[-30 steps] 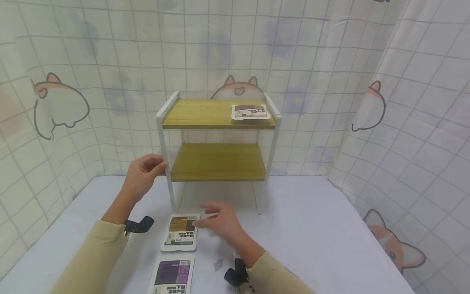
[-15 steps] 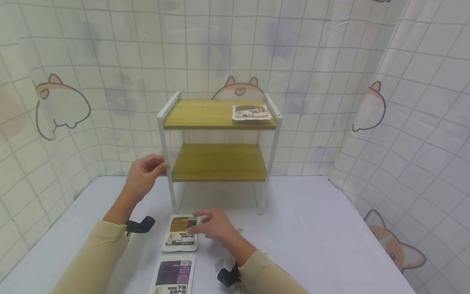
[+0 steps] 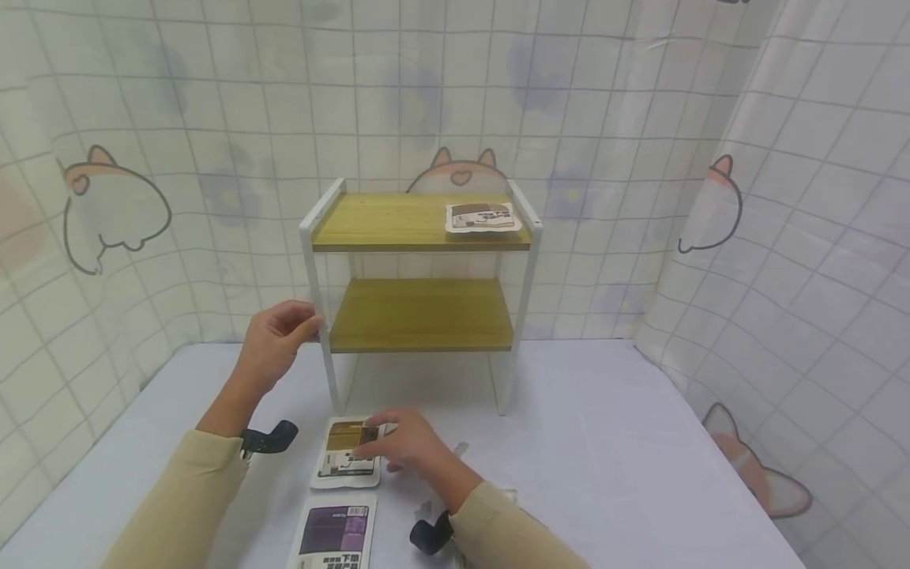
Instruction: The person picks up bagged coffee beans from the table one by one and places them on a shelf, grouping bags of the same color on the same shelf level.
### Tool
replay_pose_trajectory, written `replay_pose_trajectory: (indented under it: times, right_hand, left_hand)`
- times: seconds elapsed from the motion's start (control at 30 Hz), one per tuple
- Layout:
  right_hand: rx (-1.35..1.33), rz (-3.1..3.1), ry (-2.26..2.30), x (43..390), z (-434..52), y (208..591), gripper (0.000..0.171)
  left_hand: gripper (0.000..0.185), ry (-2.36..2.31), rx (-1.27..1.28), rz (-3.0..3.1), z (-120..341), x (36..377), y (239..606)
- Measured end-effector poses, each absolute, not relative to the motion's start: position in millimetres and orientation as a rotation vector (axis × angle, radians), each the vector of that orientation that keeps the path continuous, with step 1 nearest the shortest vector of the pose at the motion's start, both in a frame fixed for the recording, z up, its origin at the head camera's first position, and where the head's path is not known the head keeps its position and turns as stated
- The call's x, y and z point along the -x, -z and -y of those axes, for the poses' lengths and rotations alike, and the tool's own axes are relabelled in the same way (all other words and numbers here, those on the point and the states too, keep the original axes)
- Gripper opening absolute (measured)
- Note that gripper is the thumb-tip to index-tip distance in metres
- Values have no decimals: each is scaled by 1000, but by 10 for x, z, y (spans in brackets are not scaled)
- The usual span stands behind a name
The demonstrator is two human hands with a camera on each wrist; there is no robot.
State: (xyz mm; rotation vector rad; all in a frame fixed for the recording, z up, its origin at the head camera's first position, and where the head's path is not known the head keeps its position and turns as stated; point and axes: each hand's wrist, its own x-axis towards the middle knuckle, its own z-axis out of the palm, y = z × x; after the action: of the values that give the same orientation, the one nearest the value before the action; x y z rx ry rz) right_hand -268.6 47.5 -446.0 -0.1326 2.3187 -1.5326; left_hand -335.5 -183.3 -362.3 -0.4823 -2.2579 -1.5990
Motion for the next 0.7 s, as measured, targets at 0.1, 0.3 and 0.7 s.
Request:
replay_pose_trajectory:
  times: [0.1,0.3,0.7]
  right_hand:
    - [116,-2346,1507,2693,-442,4466,48]
    - [117,-2397,1466,2697,-381,4460,46]
    - [132,-2528,1356,2722,-317,4486,47]
  left_hand:
    - [28,1599,480,2259,1827,3339,3610]
    - [27,1600,482,2258,1820,3306,3577]
    - [25,1605,475,2253,1818,3309,3577]
